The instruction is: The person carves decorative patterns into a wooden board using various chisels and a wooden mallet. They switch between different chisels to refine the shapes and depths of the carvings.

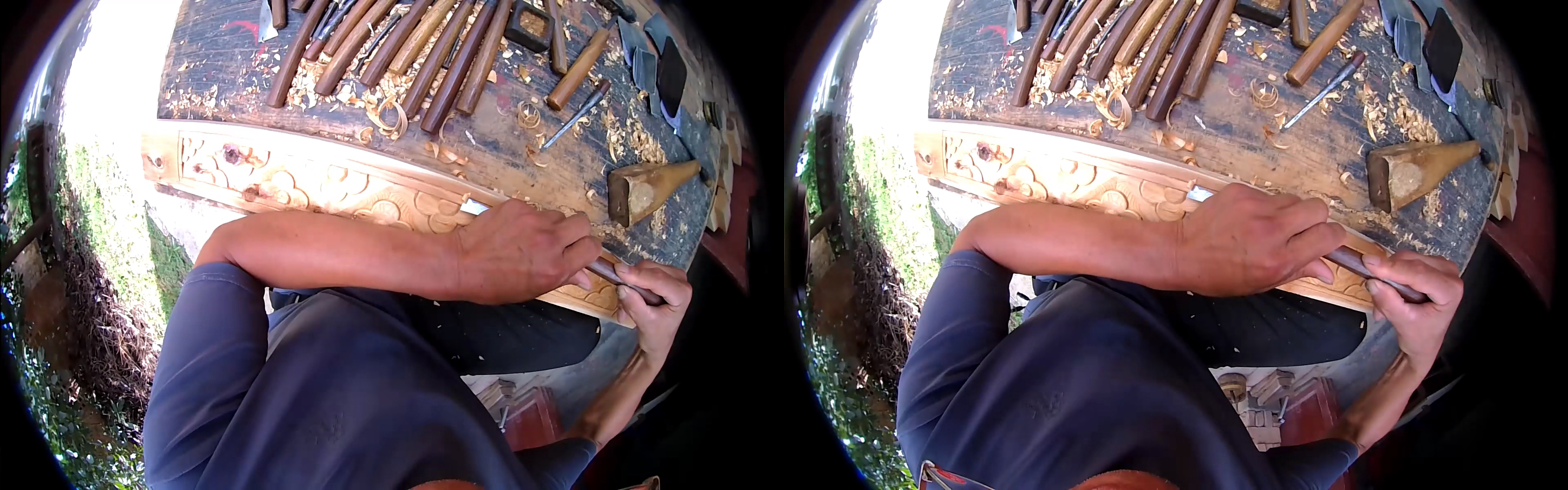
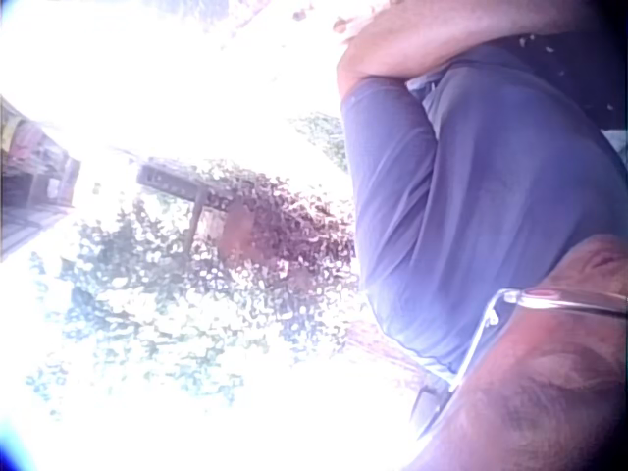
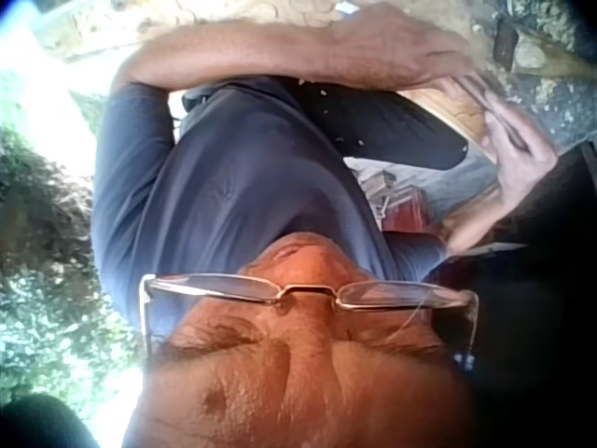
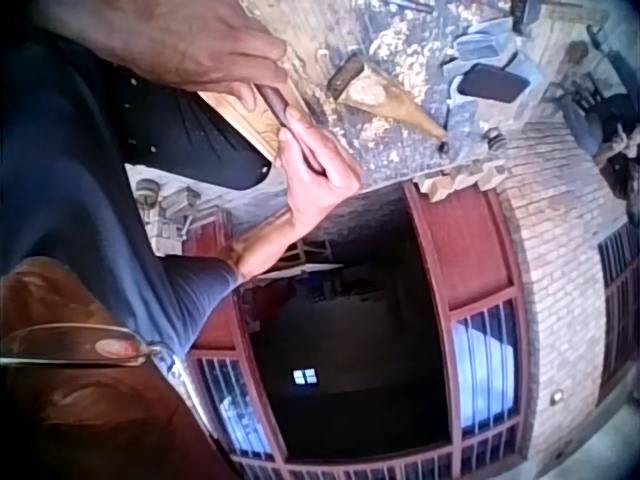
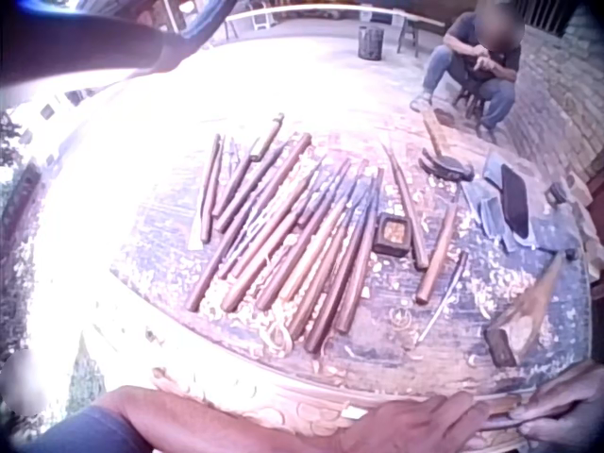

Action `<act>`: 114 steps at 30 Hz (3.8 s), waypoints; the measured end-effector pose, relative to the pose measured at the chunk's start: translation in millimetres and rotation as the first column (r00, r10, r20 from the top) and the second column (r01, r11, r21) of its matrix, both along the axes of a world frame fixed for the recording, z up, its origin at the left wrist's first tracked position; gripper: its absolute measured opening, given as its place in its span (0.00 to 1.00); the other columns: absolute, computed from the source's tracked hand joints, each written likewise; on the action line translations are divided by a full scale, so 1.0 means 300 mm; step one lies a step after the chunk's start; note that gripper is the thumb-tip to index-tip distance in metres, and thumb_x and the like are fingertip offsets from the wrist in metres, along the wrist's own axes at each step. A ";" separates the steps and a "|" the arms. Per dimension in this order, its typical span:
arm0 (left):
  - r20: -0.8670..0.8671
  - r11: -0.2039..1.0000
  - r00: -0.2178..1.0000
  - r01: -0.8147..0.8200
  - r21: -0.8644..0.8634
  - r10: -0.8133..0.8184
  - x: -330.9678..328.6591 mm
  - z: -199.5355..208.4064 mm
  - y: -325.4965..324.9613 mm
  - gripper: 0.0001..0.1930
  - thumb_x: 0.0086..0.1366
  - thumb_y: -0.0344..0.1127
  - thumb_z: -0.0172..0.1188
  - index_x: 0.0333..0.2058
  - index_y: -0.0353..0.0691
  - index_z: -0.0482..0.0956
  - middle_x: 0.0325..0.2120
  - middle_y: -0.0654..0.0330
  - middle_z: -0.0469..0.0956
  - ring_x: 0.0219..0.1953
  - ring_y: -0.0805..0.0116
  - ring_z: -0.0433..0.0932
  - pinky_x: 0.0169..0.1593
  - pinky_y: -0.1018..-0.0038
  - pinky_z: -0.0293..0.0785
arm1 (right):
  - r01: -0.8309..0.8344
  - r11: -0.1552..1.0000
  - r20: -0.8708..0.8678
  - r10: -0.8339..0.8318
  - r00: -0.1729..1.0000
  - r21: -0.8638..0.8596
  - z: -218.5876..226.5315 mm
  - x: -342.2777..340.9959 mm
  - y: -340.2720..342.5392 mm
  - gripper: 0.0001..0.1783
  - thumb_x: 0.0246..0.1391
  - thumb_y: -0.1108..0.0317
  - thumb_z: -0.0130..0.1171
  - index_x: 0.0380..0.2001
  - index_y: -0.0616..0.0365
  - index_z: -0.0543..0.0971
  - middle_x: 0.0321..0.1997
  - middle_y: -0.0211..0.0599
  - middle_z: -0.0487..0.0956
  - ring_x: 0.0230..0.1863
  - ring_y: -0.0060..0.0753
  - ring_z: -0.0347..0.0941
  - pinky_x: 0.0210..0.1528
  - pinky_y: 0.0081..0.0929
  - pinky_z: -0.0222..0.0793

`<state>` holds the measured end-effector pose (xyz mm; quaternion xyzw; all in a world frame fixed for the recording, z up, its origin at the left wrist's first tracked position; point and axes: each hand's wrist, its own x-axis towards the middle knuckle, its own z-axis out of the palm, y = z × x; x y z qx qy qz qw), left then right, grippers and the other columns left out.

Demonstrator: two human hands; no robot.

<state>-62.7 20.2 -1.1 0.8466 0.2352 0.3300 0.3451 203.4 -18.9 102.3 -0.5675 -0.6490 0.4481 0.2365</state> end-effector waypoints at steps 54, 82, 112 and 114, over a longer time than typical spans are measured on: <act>0.012 0.999 1.000 -0.002 0.045 0.001 0.008 -0.007 0.004 0.20 0.68 0.40 0.65 0.56 0.43 0.78 0.35 0.64 0.75 0.34 0.69 0.83 0.31 0.70 0.80 | -0.117 0.991 0.001 0.117 0.993 0.059 0.000 -0.007 0.040 0.20 0.45 0.89 0.69 0.44 0.66 0.91 0.22 0.37 0.82 0.17 0.22 0.76 0.20 0.20 0.65; 0.089 0.987 0.992 -0.098 0.130 0.087 0.015 -0.007 -0.013 0.23 0.69 0.47 0.65 0.57 0.40 0.79 0.33 0.66 0.72 0.32 0.70 0.78 0.31 0.71 0.75 | -0.135 0.979 -0.016 0.139 0.990 0.151 -0.037 -0.042 0.041 0.19 0.39 0.85 0.73 0.40 0.67 0.90 0.24 0.41 0.85 0.20 0.29 0.79 0.23 0.25 0.66; 0.128 0.953 0.984 -0.151 0.262 0.121 -0.044 0.024 -0.010 0.24 0.68 0.47 0.64 0.57 0.38 0.81 0.38 0.63 0.79 0.36 0.69 0.80 0.39 0.71 0.75 | -0.138 0.966 0.071 0.125 0.990 0.220 -0.044 -0.148 0.031 0.14 0.39 0.84 0.74 0.34 0.65 0.89 0.22 0.38 0.82 0.20 0.32 0.78 0.24 0.27 0.68; 0.085 0.954 0.993 -0.097 0.283 0.076 -0.057 0.032 -0.012 0.25 0.68 0.42 0.62 0.60 0.35 0.79 0.41 0.60 0.80 0.39 0.66 0.80 0.42 0.69 0.76 | -0.086 0.990 0.010 0.086 0.996 0.112 -0.027 -0.121 0.022 0.15 0.40 0.85 0.74 0.36 0.66 0.90 0.22 0.38 0.82 0.18 0.29 0.77 0.23 0.26 0.67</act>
